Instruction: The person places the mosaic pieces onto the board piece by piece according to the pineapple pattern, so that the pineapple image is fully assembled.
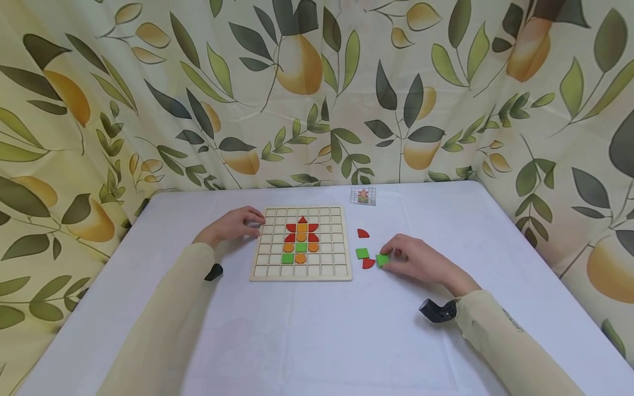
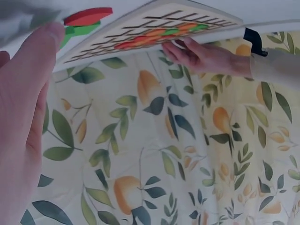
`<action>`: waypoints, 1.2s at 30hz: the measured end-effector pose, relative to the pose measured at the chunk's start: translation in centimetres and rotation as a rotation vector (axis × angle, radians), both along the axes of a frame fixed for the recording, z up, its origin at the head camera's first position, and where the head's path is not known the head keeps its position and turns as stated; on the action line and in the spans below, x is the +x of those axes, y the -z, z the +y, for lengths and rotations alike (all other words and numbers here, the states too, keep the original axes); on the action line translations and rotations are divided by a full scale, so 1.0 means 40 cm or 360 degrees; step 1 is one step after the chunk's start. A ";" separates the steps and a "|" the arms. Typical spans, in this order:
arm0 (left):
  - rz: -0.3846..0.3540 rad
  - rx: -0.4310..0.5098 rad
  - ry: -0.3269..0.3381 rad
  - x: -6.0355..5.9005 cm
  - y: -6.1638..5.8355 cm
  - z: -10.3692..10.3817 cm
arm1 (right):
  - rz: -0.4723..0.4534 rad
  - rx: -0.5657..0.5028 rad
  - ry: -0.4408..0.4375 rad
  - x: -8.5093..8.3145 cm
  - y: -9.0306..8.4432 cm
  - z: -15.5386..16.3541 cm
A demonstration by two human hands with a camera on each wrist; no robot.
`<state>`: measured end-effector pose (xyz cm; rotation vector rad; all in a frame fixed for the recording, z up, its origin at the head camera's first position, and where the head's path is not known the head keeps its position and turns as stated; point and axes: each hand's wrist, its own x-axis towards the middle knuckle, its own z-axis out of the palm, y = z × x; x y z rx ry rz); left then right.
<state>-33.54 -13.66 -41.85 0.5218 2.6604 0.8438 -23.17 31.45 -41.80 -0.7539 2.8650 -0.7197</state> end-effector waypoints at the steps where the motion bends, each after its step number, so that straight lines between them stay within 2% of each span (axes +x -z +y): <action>1: -0.0005 -0.0004 -0.0010 0.000 -0.001 0.000 | 0.0003 -0.0017 0.0024 -0.002 -0.002 -0.004; 8: 0.0013 -0.0024 0.0001 -0.004 -0.006 -0.001 | 0.0063 -0.0114 0.0127 -0.027 -0.008 -0.056; 12: 0.0015 -0.0018 0.0012 -0.006 -0.005 -0.002 | 0.0039 -0.0178 0.0141 -0.037 -0.010 -0.105; 19: -0.0004 0.0001 -0.0003 -0.006 -0.005 -0.001 | -0.0031 -0.0182 0.0061 -0.044 -0.011 -0.215; 24: -0.0032 0.0014 -0.0043 -0.008 0.004 0.000 | -0.0006 -0.0155 -0.0026 -0.048 0.000 -0.281; 30: -0.0045 0.0025 -0.0071 -0.013 0.015 0.001 | -0.0007 -0.0166 -0.0052 -0.049 0.008 -0.330; 36: -0.0036 0.0001 -0.0066 -0.012 0.013 0.001 | 0.0040 -0.0130 -0.0089 -0.045 0.007 -0.359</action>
